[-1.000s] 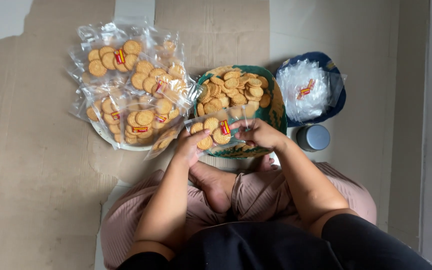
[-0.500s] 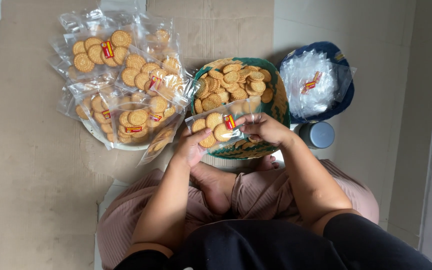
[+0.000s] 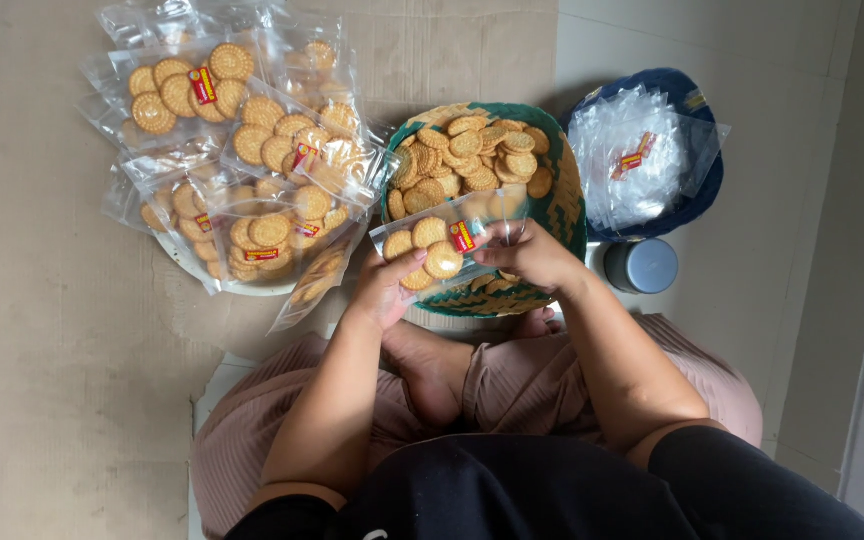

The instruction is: Manually picking up cookies from a basket and placing them into small plastic bags for packaging.

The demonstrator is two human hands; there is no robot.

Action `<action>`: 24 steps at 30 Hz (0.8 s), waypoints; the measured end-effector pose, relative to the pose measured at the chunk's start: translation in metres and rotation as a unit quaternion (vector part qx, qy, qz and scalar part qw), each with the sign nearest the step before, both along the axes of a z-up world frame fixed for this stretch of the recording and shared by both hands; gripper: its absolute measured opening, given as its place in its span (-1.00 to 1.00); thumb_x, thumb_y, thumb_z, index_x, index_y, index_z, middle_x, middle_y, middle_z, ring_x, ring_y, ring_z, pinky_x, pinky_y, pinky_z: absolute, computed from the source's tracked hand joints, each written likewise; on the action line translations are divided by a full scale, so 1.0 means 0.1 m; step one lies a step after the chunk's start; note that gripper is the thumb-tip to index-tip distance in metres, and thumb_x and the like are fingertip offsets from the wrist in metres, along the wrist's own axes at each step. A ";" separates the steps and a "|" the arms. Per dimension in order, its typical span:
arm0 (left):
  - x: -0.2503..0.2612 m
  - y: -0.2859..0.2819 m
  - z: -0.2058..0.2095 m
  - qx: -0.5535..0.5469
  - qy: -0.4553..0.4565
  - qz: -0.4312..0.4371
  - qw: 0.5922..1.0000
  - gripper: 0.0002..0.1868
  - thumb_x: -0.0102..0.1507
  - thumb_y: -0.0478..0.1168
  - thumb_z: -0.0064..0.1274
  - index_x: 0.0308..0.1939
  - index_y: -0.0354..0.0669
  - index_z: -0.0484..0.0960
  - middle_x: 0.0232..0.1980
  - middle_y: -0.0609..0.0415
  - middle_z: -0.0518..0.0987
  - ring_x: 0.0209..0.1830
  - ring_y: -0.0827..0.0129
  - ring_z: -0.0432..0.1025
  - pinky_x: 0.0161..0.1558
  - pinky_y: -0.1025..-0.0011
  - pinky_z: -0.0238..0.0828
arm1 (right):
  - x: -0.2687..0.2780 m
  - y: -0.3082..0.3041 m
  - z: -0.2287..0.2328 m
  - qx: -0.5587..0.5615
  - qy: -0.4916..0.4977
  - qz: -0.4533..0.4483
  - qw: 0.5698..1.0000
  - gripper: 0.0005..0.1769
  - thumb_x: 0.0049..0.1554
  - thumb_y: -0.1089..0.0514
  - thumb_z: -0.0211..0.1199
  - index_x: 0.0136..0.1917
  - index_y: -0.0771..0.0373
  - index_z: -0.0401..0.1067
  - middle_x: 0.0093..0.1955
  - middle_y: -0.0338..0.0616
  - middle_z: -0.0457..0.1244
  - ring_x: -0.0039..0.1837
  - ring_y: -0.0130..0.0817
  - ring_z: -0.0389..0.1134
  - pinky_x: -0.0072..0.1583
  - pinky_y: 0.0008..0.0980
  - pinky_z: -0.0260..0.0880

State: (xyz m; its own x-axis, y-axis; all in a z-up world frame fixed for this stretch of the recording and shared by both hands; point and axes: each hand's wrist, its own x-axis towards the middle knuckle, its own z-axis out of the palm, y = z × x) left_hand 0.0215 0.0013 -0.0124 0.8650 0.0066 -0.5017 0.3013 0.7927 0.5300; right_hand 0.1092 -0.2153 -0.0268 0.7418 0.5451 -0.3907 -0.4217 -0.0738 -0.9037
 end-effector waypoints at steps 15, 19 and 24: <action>-0.04 0.00 -0.09 0.043 -0.011 -0.021 0.999 -0.58 0.06 -0.41 0.37 -0.03 -0.17 0.62 -0.18 0.02 0.66 -0.25 0.28 0.61 -0.27 0.33 0.65 | 0.00 -0.14 0.19 0.001 -0.027 0.104 0.994 -0.39 0.03 0.53 0.22 0.35 0.27 0.46 -0.46 -0.27 0.19 -0.53 -0.64 0.10 -0.42 -0.61 0.16; -0.04 0.00 -0.15 0.047 -0.023 -0.028 0.998 -0.57 0.04 -0.40 0.39 -0.03 -0.18 0.63 -0.18 0.01 0.66 -0.27 0.27 0.59 -0.29 0.33 0.63 | -0.01 -0.19 0.10 0.000 -0.037 0.119 0.992 -0.46 0.01 0.52 0.26 0.26 0.26 0.53 -0.47 -0.24 0.21 -0.53 -0.60 0.11 -0.41 -0.56 0.17; -0.06 0.00 -0.07 0.046 -0.039 -0.003 0.998 -0.52 0.01 -0.44 0.37 0.00 -0.20 0.63 -0.11 -0.03 0.67 -0.14 0.20 0.61 -0.11 0.19 0.65 | 0.02 -0.23 0.49 -0.037 -0.074 0.138 0.987 -0.65 0.09 0.46 0.25 0.15 0.36 0.57 -0.39 0.02 0.34 -0.43 -0.40 0.30 -0.35 -0.48 0.36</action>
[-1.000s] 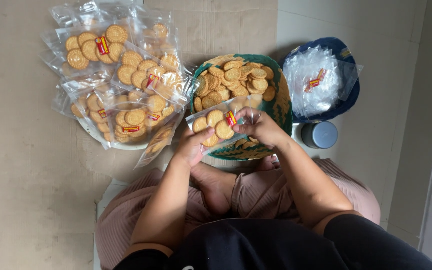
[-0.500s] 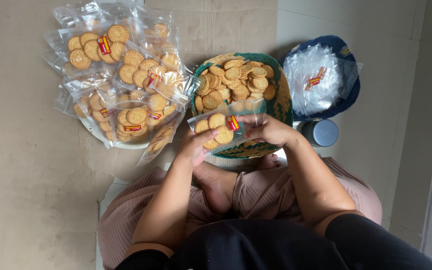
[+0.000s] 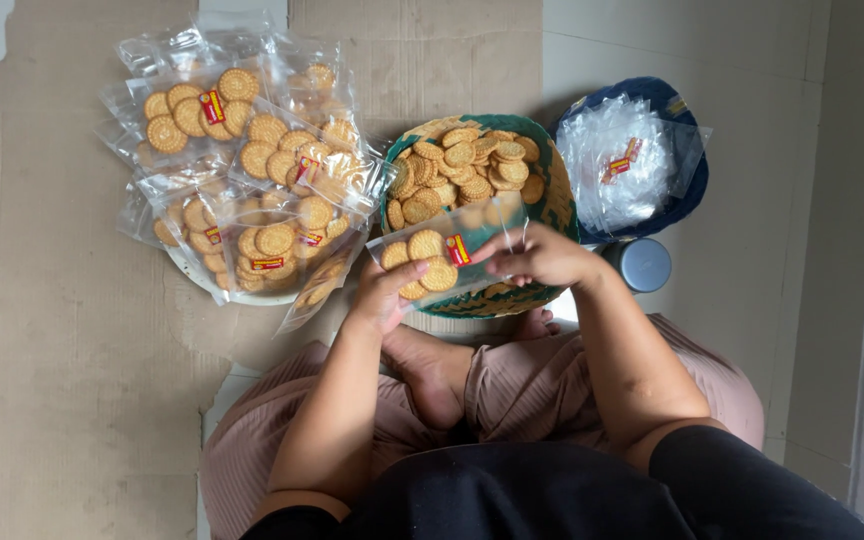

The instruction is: Manually picking up cookies from a basket and placing them into small plastic bags for packaging.

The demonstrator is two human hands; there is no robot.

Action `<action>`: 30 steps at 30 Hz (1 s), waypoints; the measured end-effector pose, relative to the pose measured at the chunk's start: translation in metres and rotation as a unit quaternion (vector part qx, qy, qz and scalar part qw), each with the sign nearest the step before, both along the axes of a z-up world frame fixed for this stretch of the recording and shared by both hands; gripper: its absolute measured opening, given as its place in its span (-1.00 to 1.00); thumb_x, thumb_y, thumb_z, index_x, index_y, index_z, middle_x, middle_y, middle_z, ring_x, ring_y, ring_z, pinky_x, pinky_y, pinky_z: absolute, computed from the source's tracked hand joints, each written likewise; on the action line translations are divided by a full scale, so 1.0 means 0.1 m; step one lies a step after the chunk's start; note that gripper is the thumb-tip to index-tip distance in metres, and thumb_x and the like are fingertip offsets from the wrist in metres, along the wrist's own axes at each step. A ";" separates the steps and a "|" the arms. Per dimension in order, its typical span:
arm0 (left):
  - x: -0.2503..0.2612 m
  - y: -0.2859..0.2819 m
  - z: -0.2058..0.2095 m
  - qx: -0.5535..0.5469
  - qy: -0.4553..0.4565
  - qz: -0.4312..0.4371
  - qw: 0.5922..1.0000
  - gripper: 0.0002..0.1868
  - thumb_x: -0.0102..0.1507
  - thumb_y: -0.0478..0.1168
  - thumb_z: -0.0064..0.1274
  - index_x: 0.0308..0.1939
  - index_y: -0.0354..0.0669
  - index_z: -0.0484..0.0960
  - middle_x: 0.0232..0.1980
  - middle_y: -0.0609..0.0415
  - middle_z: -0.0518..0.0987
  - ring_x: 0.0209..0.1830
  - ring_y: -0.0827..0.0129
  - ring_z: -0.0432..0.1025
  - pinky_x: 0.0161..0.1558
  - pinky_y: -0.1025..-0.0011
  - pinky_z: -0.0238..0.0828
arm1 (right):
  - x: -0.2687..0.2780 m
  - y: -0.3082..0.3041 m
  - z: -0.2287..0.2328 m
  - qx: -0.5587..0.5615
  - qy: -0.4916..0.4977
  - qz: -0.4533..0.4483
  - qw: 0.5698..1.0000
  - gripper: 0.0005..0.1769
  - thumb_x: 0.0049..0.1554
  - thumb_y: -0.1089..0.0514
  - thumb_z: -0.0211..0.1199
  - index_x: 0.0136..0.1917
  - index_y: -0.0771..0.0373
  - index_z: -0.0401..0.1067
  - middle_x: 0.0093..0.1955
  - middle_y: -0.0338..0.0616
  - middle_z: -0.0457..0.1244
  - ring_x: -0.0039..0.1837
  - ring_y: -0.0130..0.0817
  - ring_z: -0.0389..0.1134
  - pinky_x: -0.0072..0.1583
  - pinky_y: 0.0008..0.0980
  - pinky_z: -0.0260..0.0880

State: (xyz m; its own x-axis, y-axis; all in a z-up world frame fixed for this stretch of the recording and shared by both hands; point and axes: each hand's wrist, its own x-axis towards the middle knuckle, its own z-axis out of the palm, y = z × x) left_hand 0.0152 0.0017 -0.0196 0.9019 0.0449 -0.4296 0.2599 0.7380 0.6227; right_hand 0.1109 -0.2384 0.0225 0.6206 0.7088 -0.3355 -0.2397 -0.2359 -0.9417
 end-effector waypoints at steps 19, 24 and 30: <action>0.02 0.27 -0.31 -0.094 -0.022 0.070 0.993 -0.58 0.19 -0.19 0.22 0.15 0.04 0.61 0.16 0.05 0.63 0.18 0.17 0.52 0.19 0.10 0.52 | 0.13 0.04 -0.77 -0.434 -0.313 -0.031 0.845 -0.59 0.20 -0.17 0.28 0.25 -0.04 0.51 0.43 -0.04 0.09 0.37 0.19 0.29 0.27 -0.08 0.47; 0.02 0.23 -0.34 -0.104 -0.024 0.076 0.991 -0.55 0.18 -0.24 0.22 0.17 -0.03 0.60 0.17 -0.03 0.62 0.18 0.09 0.52 0.19 0.02 0.52 | 0.10 0.14 -0.69 -0.489 -0.240 0.029 0.838 -0.42 0.25 -0.20 0.19 0.43 0.10 0.33 0.54 0.10 -0.16 0.52 0.29 0.08 0.35 0.00 0.40; -0.03 -0.01 -0.38 -0.088 -0.016 0.056 0.994 -0.56 0.15 -0.27 0.28 0.12 -0.12 0.61 0.10 -0.12 0.64 0.11 0.06 0.54 0.11 -0.01 0.56 | -0.10 0.65 0.46 -0.445 -0.276 0.007 0.852 -0.60 0.22 0.19 0.12 0.26 0.45 0.45 0.21 0.46 0.24 0.24 0.37 0.32 0.15 0.12 0.45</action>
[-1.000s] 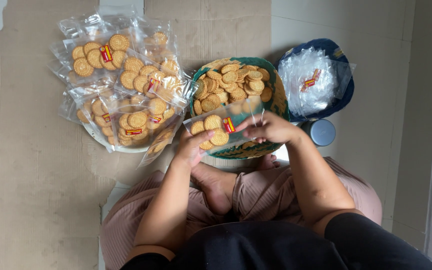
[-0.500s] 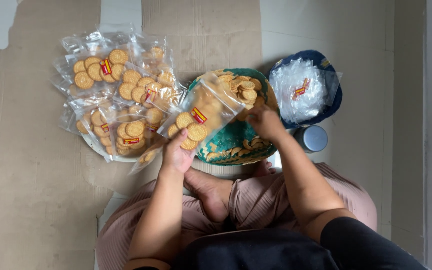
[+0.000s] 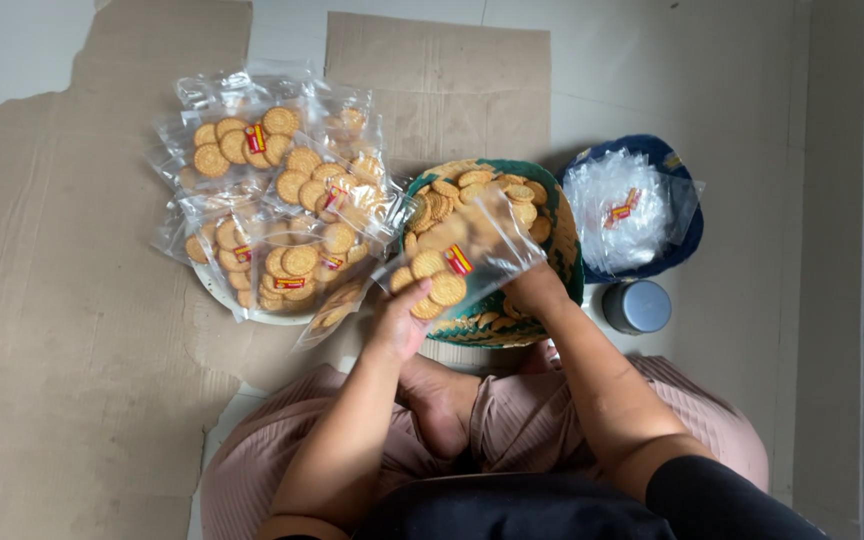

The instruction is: Manually picking up cookies from a basket and placing them into small plastic bags for packaging.

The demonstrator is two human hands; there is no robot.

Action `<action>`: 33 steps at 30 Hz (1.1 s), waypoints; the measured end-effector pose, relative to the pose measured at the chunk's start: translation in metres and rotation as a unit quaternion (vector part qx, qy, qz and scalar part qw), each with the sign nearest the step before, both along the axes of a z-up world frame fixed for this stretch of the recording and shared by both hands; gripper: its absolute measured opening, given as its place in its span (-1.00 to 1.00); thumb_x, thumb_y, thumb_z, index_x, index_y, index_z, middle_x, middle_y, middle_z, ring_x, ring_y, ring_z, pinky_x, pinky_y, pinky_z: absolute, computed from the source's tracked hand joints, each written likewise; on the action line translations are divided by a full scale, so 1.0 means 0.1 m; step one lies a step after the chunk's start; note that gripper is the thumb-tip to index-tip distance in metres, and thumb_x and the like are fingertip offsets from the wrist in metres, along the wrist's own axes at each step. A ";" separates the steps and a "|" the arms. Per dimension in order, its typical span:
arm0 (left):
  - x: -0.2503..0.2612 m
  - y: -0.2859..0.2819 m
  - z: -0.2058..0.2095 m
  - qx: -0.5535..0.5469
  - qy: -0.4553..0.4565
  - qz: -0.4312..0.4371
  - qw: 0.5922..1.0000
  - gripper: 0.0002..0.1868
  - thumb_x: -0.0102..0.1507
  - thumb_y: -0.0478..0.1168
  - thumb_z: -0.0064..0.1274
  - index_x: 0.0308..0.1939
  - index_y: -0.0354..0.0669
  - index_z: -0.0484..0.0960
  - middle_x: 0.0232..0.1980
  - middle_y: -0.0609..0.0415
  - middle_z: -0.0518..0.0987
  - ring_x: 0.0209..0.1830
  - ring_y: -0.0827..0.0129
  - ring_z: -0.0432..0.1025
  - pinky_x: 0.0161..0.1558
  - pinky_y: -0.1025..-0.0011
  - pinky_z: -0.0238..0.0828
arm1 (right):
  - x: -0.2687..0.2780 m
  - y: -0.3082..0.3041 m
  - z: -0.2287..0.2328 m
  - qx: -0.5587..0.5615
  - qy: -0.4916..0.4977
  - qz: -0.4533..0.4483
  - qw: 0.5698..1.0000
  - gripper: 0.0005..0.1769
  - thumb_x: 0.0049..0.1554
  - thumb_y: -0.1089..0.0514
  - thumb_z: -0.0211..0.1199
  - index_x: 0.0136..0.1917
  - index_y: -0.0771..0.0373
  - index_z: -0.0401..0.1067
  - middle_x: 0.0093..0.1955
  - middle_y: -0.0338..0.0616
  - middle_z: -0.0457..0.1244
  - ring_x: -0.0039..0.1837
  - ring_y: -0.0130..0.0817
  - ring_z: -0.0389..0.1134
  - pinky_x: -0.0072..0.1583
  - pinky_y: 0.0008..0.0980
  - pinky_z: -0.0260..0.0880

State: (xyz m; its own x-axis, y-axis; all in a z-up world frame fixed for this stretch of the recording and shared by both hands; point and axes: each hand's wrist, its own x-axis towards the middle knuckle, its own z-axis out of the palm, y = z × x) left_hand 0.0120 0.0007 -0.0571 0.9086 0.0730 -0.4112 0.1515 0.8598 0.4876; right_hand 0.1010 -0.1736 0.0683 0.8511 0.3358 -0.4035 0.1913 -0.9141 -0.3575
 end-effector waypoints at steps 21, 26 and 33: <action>0.05 0.11 0.24 0.040 0.044 0.051 0.997 -0.65 0.06 -0.38 0.32 -0.07 -0.19 0.66 -0.12 -0.12 0.68 -0.13 0.01 0.62 -0.14 -0.06 0.66 | 0.21 -0.53 -1.43 -0.165 -0.020 0.069 0.984 -0.26 0.15 -0.24 0.30 0.32 0.40 0.36 0.43 0.15 0.00 0.28 0.22 0.31 0.20 -0.11 0.49; 0.07 0.13 0.32 0.046 0.034 0.053 0.997 -0.66 0.06 -0.40 0.31 -0.09 -0.22 0.65 -0.13 -0.15 0.67 -0.12 -0.03 0.62 -0.15 -0.11 0.65 | 0.16 -0.55 -1.50 -0.215 -0.058 0.120 0.967 -0.33 0.21 -0.20 0.23 0.30 0.43 0.38 0.37 0.15 0.14 0.26 0.07 0.37 0.13 -0.24 0.51; 0.08 0.16 0.23 0.068 0.042 0.065 0.995 -0.64 0.05 -0.39 0.33 -0.09 -0.20 0.65 -0.15 -0.11 0.67 -0.17 0.02 0.62 -0.21 -0.05 0.65 | 0.25 -0.65 -1.35 -0.242 -0.062 0.247 0.936 -0.62 0.29 0.11 0.07 0.33 0.19 0.43 0.24 -0.03 0.32 0.18 -0.09 0.41 0.21 -0.37 0.41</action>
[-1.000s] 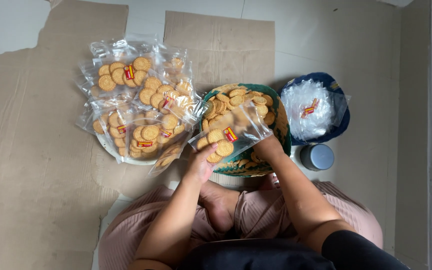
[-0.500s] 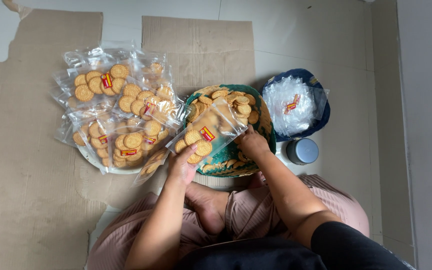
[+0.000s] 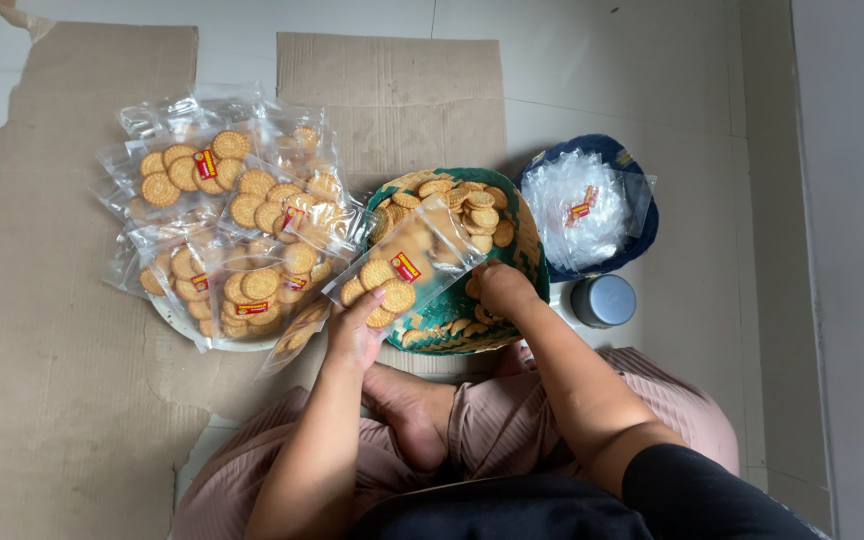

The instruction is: Manually picking up cookies from a basket and placing them into small plastic bags for packaging.

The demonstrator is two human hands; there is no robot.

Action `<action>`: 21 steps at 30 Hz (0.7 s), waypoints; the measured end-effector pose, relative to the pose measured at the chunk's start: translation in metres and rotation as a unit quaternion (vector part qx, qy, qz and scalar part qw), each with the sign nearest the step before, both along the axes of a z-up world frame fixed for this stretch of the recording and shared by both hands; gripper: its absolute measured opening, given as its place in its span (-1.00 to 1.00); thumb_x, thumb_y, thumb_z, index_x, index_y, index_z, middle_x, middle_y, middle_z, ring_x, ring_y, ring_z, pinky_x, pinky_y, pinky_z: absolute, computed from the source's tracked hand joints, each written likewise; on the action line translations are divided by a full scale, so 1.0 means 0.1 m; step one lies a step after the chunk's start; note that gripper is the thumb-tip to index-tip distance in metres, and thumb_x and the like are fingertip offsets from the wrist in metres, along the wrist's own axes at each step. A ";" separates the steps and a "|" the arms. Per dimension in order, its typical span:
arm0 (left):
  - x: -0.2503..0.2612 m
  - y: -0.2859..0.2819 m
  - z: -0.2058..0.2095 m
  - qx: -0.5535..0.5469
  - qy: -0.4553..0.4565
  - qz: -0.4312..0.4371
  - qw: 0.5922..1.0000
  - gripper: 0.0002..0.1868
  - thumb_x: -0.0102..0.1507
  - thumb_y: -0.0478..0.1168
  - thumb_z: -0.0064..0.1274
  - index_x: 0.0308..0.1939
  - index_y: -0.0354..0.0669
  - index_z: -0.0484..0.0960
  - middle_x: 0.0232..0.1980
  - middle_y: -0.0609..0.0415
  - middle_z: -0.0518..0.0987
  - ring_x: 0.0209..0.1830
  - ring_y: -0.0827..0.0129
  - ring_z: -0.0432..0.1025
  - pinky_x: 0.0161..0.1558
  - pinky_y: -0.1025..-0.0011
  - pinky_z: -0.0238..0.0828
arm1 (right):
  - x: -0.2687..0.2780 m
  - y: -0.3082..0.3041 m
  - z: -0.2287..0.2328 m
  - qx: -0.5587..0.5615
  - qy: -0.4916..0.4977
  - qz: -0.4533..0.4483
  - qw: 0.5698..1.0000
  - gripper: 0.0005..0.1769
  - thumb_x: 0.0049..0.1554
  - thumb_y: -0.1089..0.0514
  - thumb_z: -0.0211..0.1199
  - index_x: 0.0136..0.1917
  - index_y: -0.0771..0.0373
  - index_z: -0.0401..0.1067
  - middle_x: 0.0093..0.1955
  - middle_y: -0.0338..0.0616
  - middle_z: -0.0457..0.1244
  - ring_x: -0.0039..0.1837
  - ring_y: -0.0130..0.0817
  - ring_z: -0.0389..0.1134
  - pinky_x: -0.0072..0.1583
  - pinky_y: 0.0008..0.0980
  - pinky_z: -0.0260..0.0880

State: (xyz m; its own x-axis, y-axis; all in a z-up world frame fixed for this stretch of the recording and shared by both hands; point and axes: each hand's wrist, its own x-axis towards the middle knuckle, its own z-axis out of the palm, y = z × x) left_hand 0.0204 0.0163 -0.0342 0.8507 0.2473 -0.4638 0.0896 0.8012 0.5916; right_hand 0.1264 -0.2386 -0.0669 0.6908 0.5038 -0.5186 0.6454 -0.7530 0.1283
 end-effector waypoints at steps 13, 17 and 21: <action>-0.04 0.02 -0.12 -0.012 0.004 -0.006 1.000 -0.63 0.04 -0.44 0.32 -0.08 -0.18 0.66 -0.14 -0.16 0.67 -0.18 -0.08 0.62 -0.25 -0.12 0.64 | 0.12 -0.04 0.21 0.446 0.091 -0.397 0.797 -0.51 0.19 0.24 0.08 0.37 -0.06 0.36 -0.43 -0.23 0.37 -0.43 -0.32 0.45 -0.40 -0.42 0.44; -0.05 0.03 -0.11 -0.009 -0.006 -0.020 1.000 -0.64 0.04 -0.41 0.32 -0.09 -0.16 0.66 -0.16 -0.13 0.67 -0.19 -0.02 0.62 -0.24 -0.05 0.65 | 0.03 0.03 0.86 0.686 0.128 -0.428 0.575 -0.55 0.23 0.35 0.17 0.37 0.24 0.26 -0.07 -0.08 0.21 -0.10 -0.23 0.45 -0.22 -0.41 0.56; -0.09 0.04 -0.10 -0.013 -0.018 -0.044 0.999 -0.63 0.03 -0.41 0.33 -0.09 -0.14 0.64 -0.15 -0.11 0.66 -0.18 -0.03 0.61 -0.25 -0.04 0.67 | -0.16 0.13 1.27 0.761 0.176 -0.418 0.464 -0.58 0.28 0.34 0.07 0.40 0.27 0.24 -0.02 -0.07 0.24 -0.02 -0.24 0.48 -0.17 -0.41 0.65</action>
